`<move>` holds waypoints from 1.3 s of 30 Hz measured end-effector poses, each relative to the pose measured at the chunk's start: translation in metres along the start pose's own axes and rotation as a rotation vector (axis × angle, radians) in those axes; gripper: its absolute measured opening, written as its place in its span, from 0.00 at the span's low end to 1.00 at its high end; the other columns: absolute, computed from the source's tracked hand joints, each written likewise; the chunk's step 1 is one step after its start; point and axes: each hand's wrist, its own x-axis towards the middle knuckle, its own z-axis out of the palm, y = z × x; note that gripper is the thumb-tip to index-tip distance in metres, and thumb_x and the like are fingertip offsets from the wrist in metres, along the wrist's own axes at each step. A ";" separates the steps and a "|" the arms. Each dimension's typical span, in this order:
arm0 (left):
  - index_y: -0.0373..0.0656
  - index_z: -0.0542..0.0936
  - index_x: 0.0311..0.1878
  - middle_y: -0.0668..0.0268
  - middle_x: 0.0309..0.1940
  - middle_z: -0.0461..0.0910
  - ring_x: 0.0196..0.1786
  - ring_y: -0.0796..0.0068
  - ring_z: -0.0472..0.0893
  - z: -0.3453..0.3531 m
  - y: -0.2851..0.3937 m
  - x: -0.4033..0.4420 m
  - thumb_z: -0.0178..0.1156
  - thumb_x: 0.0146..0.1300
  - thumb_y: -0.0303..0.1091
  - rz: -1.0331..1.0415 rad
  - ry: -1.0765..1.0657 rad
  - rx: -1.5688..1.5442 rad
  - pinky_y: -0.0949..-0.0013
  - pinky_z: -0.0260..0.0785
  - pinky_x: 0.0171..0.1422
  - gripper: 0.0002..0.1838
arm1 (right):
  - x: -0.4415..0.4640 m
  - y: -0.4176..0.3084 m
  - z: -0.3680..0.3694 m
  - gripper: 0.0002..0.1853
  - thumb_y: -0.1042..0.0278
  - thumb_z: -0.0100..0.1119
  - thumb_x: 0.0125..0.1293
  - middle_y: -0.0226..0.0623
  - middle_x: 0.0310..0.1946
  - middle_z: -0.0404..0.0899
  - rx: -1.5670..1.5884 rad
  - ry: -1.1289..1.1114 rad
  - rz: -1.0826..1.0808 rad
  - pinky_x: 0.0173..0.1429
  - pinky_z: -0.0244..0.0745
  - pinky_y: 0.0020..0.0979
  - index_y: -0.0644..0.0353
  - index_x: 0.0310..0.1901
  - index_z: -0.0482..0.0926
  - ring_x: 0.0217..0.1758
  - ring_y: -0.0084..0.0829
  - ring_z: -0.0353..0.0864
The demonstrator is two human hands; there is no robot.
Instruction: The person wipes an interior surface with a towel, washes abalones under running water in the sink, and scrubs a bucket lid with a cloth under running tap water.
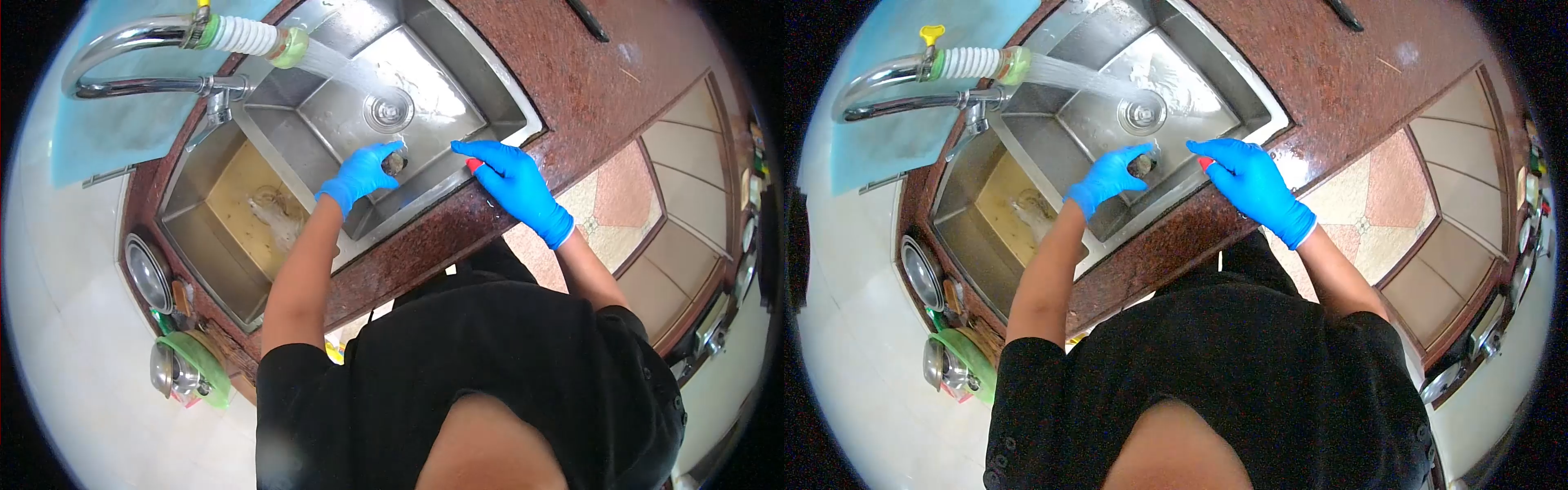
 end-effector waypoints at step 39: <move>0.42 0.80 0.53 0.51 0.46 0.81 0.42 0.55 0.83 0.018 0.010 0.045 0.57 0.63 0.43 -0.070 -0.283 0.696 0.57 0.77 0.46 0.20 | 0.009 0.018 0.002 0.16 0.74 0.55 0.65 0.47 0.45 0.82 -0.001 0.049 -0.062 0.53 0.76 0.36 0.56 0.54 0.80 0.47 0.44 0.82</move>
